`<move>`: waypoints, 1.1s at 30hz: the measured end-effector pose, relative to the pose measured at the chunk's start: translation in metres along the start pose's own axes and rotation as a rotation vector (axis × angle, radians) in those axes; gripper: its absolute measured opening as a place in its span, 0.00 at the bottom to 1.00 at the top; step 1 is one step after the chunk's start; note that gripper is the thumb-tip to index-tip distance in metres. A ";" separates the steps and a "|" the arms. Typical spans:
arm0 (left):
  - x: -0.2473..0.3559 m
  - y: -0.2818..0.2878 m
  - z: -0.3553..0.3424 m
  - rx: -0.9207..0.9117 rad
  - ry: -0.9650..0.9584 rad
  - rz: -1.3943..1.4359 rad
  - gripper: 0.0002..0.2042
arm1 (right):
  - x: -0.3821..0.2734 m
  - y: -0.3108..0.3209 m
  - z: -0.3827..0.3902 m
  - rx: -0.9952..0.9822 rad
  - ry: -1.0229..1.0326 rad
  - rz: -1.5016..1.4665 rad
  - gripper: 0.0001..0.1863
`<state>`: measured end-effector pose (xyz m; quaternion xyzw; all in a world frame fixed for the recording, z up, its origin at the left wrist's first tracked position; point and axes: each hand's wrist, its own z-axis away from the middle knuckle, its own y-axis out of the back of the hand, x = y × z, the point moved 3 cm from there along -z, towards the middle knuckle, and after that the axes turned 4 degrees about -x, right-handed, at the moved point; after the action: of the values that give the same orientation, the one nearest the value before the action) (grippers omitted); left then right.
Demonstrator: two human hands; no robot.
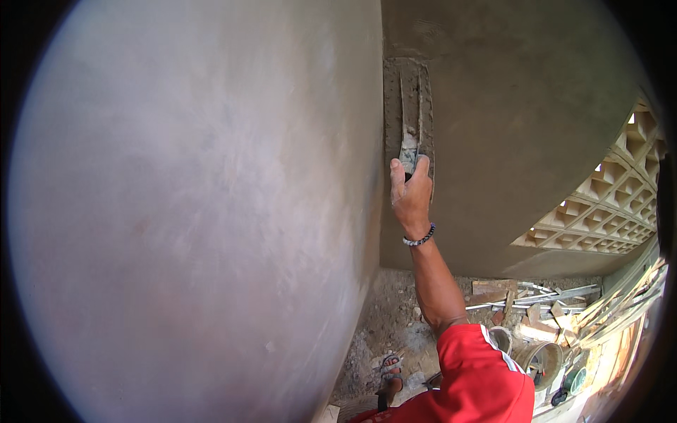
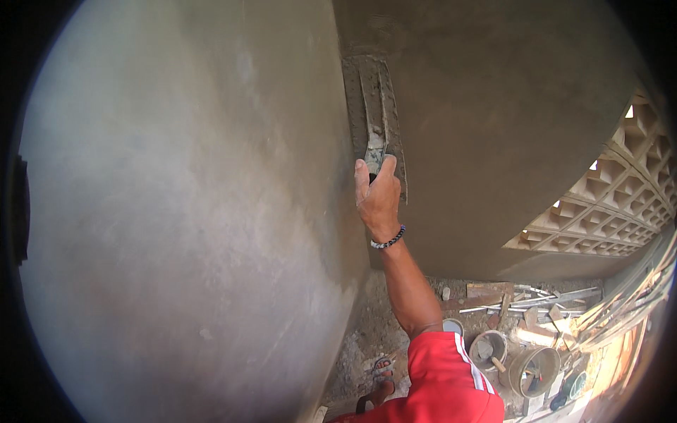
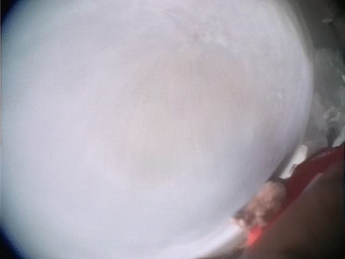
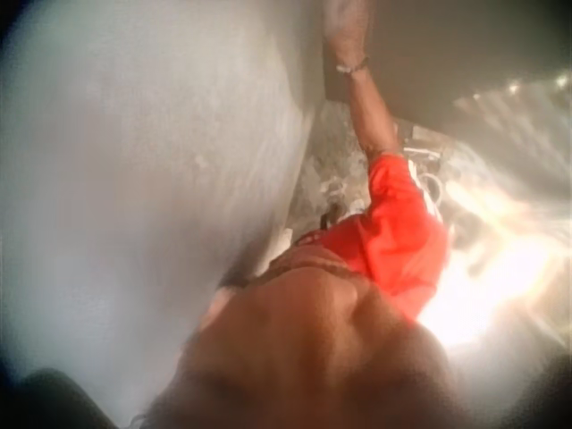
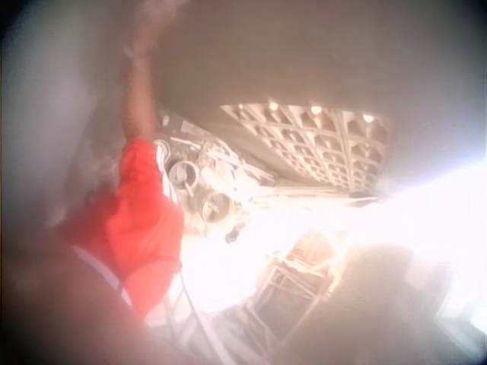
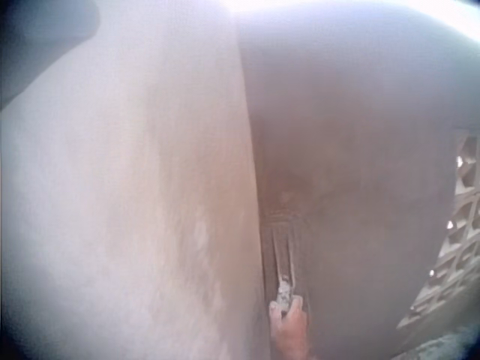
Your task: The person applies plaster to a wall using a trowel and a float, smoothing the surface. They briefly stand to retrieve a bucket of water, then resume plastering.
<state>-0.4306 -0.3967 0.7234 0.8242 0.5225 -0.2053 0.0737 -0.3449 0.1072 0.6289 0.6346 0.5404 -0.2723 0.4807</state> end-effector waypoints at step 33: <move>0.002 0.029 0.005 -0.064 0.052 -0.091 0.16 | 0.130 -0.045 0.076 0.037 -0.121 0.109 0.25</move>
<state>-0.4053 -0.4098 0.7157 0.8019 0.5675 -0.1703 0.0770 -0.3401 0.0917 0.4729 0.6541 0.4700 -0.2935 0.5149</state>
